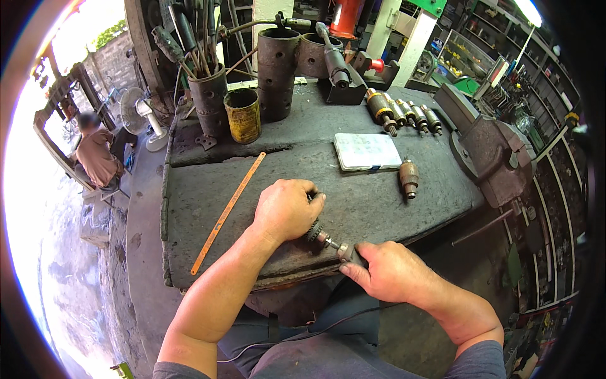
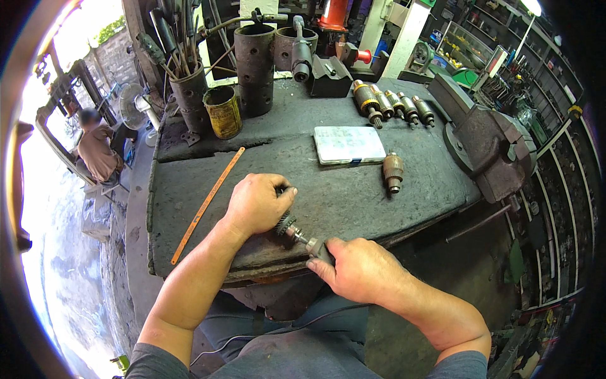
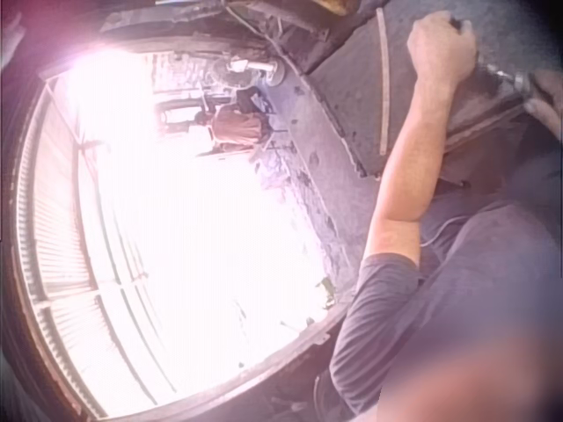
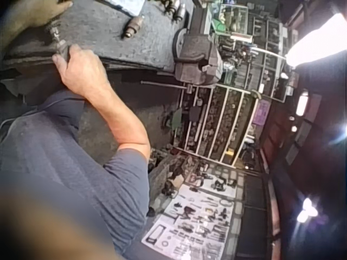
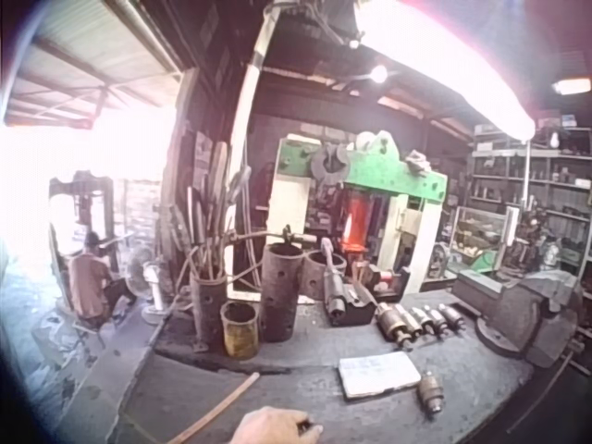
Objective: The person uses a rotary tool to grind or polish small cylindrical mechanical parts on a workbench, then moves to a bench vise to secure and continue working on the parts. The person handles multiple parts one at a time, adjusting them in the vise and using the tool on their surfaces.
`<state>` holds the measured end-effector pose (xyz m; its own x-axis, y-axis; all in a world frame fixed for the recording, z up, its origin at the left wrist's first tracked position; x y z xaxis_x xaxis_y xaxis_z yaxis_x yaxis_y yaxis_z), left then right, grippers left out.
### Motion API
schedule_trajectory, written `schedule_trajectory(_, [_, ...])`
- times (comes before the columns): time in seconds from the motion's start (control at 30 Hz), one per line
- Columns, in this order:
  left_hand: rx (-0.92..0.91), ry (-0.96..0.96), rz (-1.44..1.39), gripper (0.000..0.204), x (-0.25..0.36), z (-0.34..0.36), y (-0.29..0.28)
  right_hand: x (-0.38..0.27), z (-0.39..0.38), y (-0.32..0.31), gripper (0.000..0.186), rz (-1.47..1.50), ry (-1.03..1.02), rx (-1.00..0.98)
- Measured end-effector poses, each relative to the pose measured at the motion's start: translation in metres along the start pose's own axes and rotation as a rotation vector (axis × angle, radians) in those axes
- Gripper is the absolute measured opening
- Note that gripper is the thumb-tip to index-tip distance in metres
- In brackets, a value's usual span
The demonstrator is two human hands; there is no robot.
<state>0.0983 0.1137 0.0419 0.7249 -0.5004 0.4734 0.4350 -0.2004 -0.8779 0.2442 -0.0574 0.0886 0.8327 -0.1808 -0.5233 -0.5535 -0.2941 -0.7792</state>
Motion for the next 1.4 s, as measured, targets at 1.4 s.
schedule_trajectory(1.4, [-0.086,0.085,0.033,0.038,-0.003,-0.011,0.0,-0.004,-0.012,0.003,0.056,-0.004,0.0,0.001])
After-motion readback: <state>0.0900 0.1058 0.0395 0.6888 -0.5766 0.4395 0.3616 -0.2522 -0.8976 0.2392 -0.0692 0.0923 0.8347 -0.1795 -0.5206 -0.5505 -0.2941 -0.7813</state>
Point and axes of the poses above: each hand's wrist, its own z-axis towards the middle knuckle, its own y-axis out of the palm, x = y × z, the point moved 6 cm from there along z, towards the middle knuckle, and after that the axes turned 13 degrees about z, right-handed, at the moved point
